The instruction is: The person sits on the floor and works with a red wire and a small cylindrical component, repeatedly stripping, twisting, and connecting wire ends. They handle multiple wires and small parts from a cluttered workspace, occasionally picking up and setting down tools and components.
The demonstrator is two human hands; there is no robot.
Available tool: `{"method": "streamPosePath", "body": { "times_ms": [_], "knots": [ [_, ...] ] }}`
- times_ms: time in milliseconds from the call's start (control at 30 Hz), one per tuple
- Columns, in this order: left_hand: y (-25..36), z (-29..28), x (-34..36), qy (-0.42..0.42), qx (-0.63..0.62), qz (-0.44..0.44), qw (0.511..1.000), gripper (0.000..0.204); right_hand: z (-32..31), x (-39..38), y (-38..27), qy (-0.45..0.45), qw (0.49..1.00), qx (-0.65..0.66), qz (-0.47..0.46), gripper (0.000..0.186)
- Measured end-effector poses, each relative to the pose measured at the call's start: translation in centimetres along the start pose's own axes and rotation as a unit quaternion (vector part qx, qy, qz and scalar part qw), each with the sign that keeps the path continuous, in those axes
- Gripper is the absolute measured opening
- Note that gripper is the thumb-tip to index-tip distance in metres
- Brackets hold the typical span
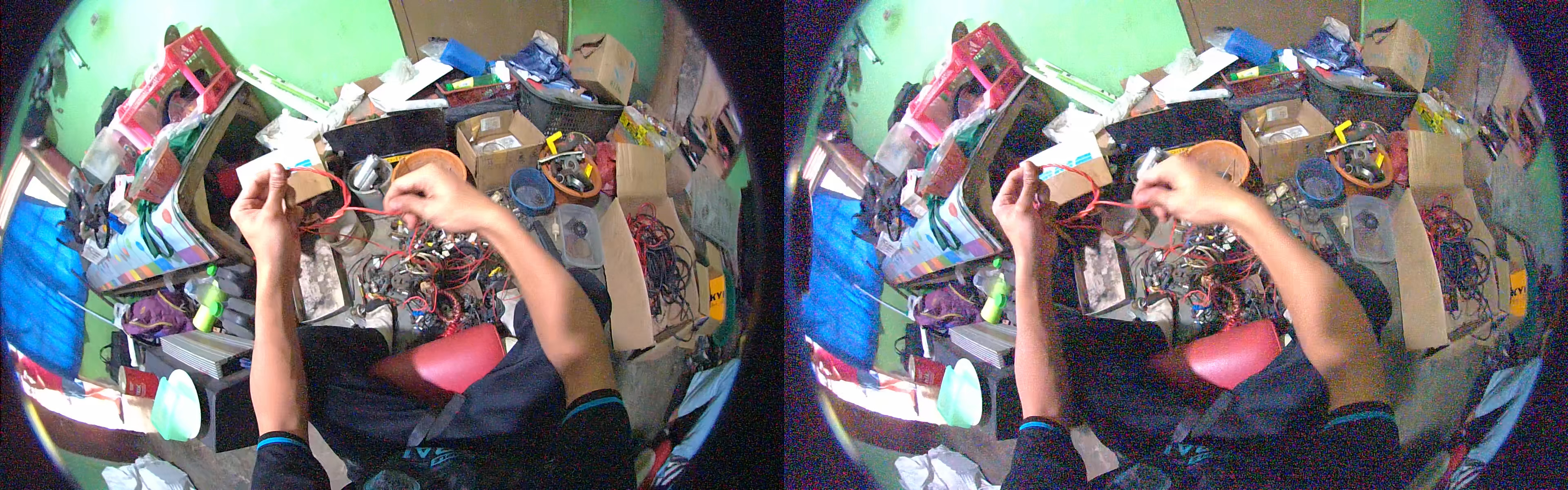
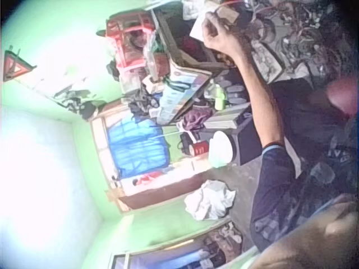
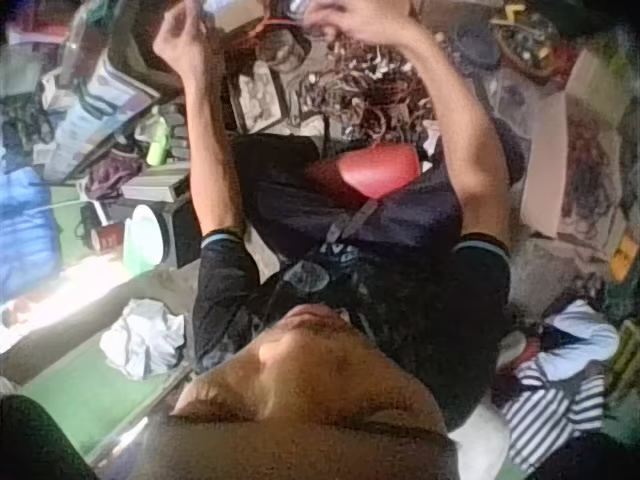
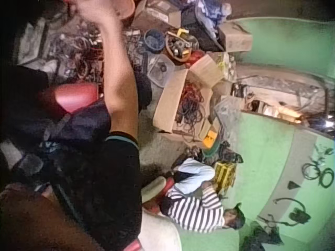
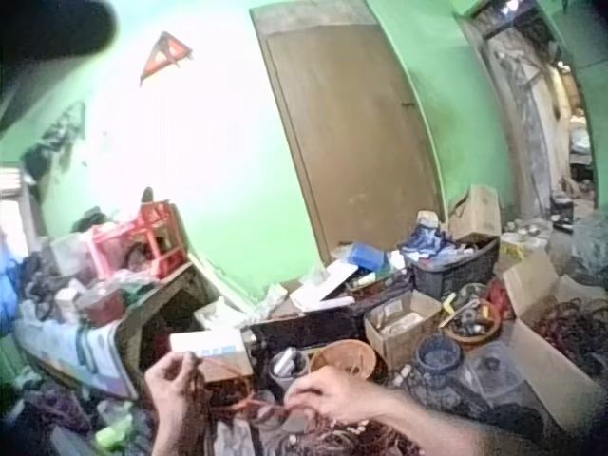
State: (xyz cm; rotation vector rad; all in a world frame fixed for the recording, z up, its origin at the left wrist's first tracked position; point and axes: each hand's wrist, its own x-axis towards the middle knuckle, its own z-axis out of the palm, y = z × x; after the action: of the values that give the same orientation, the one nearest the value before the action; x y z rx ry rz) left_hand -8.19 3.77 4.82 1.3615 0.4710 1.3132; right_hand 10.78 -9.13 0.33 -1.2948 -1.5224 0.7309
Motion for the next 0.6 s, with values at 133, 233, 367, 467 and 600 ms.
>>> {"method": "streamPosePath", "body": {
  "times_ms": [133,233,367,467,600],
  "knots": [
    [-0.4,-1.1,0.4,-0.019,0.003,0.015,1.000,0.018,-2.4,-1.0,-0.3,0.038,0.996,-0.064,0.051,0.013],
    [0.0,0.5,-0.3,-0.008,0.021,0.025,0.999,0.017,-1.6,-0.6,0.5,0.089,0.994,-0.054,-0.035,0.012],
    [-1.0,1.2,-1.1,-0.063,0.088,0.081,0.991,0.019,3.6,-0.3,-3.8,0.183,0.979,-0.009,-0.087,0.010],
    [-0.4,3.1,-2.5,-0.112,0.040,0.001,0.993,0.023,3.9,0.1,-3.8,0.259,0.959,0.006,-0.113,0.009],
    [-1.6,3.7,-2.9,-0.161,0.065,0.013,0.985,0.021,4.0,0.4,-1.9,0.282,0.949,0.027,-0.140,0.011]
  ]
}}
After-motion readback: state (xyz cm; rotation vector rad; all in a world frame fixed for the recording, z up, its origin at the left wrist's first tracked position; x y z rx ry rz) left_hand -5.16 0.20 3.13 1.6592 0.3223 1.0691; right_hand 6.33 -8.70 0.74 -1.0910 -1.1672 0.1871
